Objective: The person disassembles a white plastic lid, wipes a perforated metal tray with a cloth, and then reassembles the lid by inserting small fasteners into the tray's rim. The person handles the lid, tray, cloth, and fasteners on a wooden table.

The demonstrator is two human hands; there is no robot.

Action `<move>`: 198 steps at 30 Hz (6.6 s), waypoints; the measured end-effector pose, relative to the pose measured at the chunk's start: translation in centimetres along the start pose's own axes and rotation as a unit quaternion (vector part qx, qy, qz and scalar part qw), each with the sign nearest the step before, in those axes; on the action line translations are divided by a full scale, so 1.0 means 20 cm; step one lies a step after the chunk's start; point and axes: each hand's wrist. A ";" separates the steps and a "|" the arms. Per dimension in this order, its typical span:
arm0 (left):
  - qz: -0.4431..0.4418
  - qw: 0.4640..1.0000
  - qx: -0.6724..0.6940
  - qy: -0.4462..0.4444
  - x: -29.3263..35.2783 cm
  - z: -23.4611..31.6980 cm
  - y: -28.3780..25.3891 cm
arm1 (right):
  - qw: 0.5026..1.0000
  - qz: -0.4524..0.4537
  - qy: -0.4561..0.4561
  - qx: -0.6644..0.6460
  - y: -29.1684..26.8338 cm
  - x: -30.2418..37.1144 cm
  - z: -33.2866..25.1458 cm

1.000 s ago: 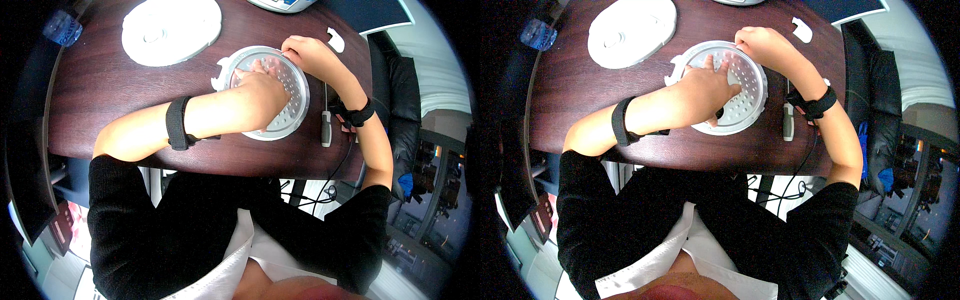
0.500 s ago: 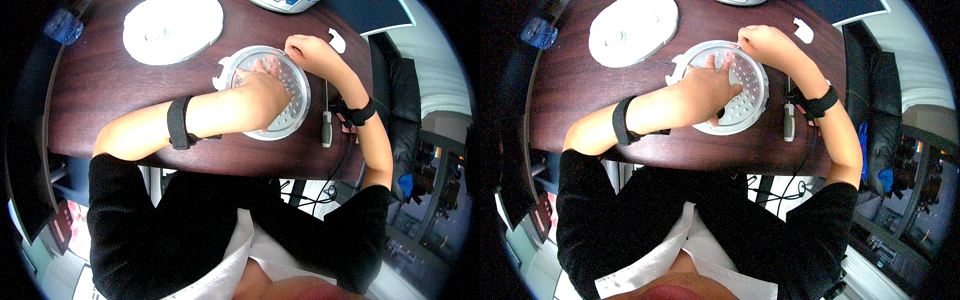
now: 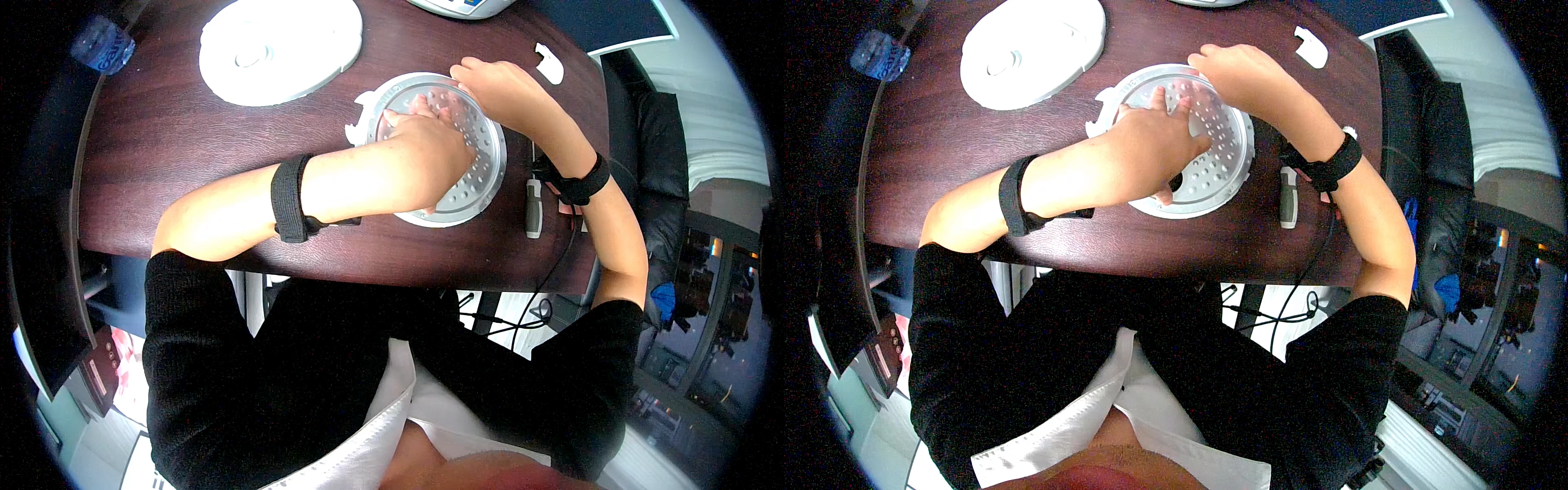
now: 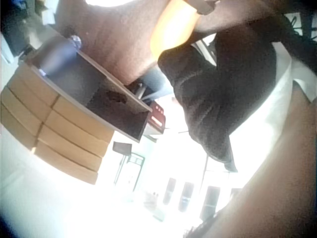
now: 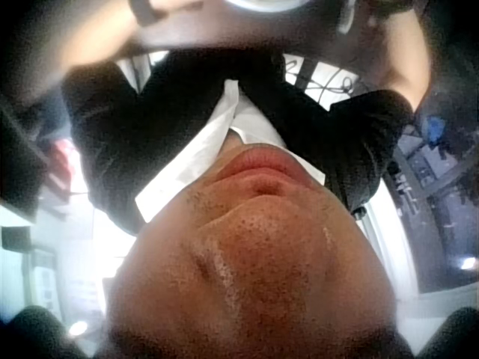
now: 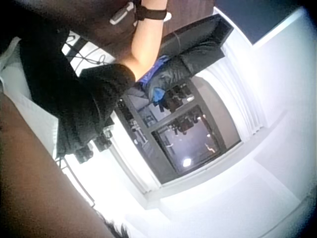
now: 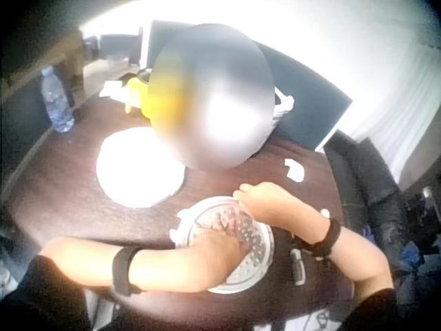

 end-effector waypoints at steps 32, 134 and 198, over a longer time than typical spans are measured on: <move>0.006 1.000 0.004 0.001 0.01 -0.01 0.01 | 1.000 0.008 0.019 -0.021 -0.01 -0.01 -0.01; 0.134 0.986 0.086 -0.047 -0.27 -0.40 -0.06 | 0.961 0.088 0.214 -0.153 0.30 0.63 0.57; 0.426 0.877 0.133 -0.178 0.02 -0.08 -0.42 | 0.561 0.499 0.175 -0.637 -0.22 0.02 -0.19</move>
Point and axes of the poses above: each hand's wrist, its own x-axis away from the middle knuckle, its own y-axis out of the palm, z = x × y, and after that the axes turned 8 degrees about z, right-handed
